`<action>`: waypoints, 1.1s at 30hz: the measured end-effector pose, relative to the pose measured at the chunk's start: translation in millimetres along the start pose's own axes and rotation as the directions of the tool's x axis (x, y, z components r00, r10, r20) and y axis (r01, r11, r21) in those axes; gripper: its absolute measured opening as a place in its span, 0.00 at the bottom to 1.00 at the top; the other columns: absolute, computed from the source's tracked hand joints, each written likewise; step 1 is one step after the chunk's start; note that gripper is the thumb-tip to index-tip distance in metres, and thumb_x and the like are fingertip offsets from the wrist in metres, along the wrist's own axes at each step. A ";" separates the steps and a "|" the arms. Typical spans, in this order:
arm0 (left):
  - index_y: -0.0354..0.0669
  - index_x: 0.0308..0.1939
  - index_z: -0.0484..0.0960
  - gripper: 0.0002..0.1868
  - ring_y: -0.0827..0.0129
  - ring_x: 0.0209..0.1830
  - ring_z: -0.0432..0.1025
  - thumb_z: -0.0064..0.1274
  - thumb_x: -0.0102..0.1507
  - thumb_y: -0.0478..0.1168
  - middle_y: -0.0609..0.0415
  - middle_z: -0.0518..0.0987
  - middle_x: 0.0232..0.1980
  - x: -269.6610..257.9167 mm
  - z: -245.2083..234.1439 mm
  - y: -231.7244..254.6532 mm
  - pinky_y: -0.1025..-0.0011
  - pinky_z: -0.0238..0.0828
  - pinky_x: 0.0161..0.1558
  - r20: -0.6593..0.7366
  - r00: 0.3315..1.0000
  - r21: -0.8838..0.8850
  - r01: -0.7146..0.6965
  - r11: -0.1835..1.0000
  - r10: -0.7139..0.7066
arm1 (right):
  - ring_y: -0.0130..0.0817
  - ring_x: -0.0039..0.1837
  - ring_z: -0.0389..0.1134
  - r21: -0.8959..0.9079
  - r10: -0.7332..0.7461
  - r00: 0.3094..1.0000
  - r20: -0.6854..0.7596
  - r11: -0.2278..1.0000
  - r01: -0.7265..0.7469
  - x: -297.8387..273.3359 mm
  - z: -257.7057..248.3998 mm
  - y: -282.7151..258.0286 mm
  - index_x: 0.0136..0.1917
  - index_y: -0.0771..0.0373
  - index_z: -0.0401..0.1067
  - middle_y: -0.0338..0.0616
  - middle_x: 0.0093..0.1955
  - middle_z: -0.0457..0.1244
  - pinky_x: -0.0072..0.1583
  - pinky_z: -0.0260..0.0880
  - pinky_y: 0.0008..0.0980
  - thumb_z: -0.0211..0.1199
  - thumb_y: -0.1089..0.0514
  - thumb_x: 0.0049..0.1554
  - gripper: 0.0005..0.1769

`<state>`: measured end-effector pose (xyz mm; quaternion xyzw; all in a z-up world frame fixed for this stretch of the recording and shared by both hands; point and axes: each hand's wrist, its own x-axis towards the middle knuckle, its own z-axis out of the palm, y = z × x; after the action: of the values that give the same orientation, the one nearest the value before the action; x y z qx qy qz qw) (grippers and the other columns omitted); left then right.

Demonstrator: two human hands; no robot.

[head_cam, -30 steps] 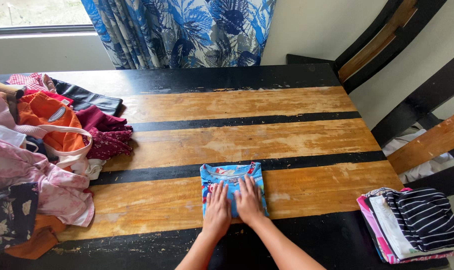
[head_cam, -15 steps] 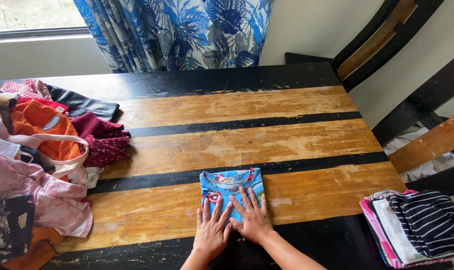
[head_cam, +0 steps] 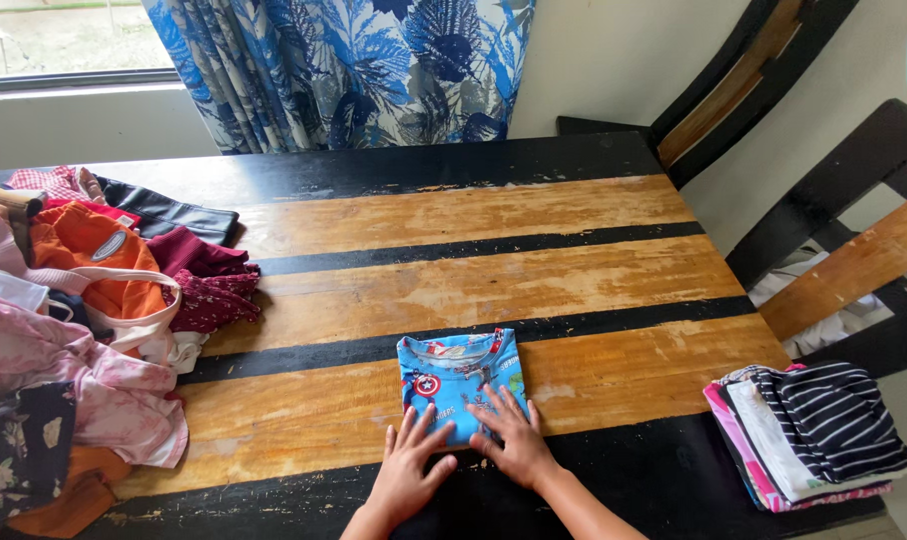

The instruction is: The person picks up clothing items from a pile on a table, spreads them flat, and folds them one by one into small rectangles before placing them in a stack.

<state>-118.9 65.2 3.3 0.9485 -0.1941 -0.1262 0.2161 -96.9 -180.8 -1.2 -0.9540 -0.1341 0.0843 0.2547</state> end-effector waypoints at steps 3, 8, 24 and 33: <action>0.49 0.70 0.66 0.36 0.49 0.81 0.48 0.58 0.62 0.54 0.46 0.56 0.79 16.6 6.1 -8.9 0.50 0.48 0.75 -0.305 0.945 -0.519 -0.063 0.853 -0.116 | 0.46 0.80 0.54 0.394 0.138 0.861 -0.489 0.916 0.077 13.3 25.8 29.3 0.67 0.55 0.73 0.52 0.80 0.53 0.76 0.54 0.47 0.64 0.40 0.57 0.29; 0.38 0.57 0.77 0.23 0.51 0.52 0.80 0.56 0.62 0.47 0.40 0.85 0.51 54.7 25.4 -38.3 0.57 0.76 0.56 -0.190 0.766 -0.698 0.334 0.634 -0.614 | 0.43 0.58 0.75 0.719 0.654 0.631 -0.417 0.662 -0.211 42.8 33.1 77.2 0.64 0.62 0.71 0.50 0.56 0.72 0.61 0.75 0.40 0.62 0.43 0.59 0.27; 0.35 0.35 0.87 0.17 0.65 0.27 0.78 0.69 0.53 0.46 0.46 0.86 0.31 91.7 55.7 -83.2 0.65 0.72 0.32 0.016 0.819 -0.526 0.494 0.692 -0.573 | 0.40 0.46 0.76 0.815 0.623 0.782 0.000 0.453 -0.360 35.1 13.9 52.2 0.52 0.69 0.78 0.50 0.46 0.74 0.51 0.77 0.39 0.76 0.56 0.44 0.24; 0.35 0.53 0.78 0.18 0.61 0.42 0.82 0.58 0.59 0.32 0.49 0.86 0.45 30.2 -15.6 -18.5 0.62 0.82 0.47 0.474 0.880 -0.822 0.454 -0.344 0.031 | 0.44 0.48 0.76 0.899 0.361 0.826 0.433 -0.242 -0.366 -13.1 -38.3 39.9 0.61 0.72 0.71 0.55 0.52 0.72 0.53 0.79 0.46 0.70 0.63 0.48 0.27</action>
<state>-81.0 73.4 3.8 0.3696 0.1425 -0.4101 0.8215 -92.0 -235.7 12.5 -0.4406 0.2600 0.2265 0.8288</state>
